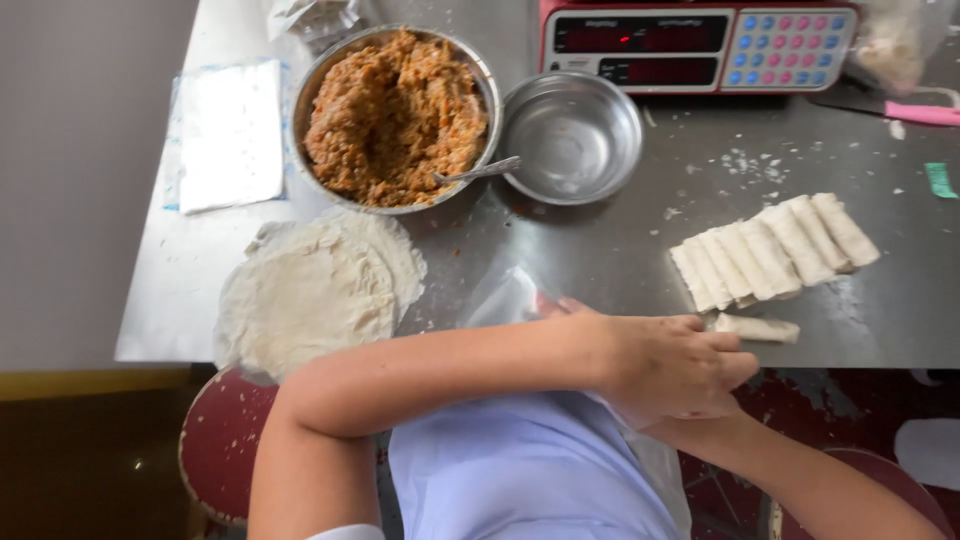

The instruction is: The person places spring rolls into plastic bags, puts the bags on a scale to weigh them, and seals the bags using tape.

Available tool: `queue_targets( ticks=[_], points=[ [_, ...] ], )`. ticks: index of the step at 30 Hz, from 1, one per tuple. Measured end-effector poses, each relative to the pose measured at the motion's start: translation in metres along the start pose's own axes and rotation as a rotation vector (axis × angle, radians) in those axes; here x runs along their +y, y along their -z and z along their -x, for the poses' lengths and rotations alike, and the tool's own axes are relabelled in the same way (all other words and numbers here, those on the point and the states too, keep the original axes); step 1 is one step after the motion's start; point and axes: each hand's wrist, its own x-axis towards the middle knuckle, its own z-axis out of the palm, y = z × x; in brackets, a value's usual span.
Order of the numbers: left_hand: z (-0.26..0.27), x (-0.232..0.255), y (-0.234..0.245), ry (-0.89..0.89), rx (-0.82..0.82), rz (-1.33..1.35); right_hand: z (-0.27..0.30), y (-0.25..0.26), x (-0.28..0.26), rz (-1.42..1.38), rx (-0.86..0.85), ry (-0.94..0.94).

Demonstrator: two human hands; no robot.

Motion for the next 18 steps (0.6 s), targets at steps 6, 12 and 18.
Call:
queue_targets(
  ticks=[6, 12, 18],
  points=[
    [0.0, -0.009, -0.045, 0.039, 0.03, 0.177, 0.018, 0.011, 0.002, 0.206, 0.024, -0.139],
    [0.107, 0.021, -0.009, 0.41, 0.648, 0.228, 0.002, 0.047, 0.007, 0.381, 0.093, -0.257],
    [0.084, 0.035, -0.075, 0.547, 0.671, -0.019, -0.032, 0.052, -0.015, -0.033, 0.023, -0.036]
  ],
)
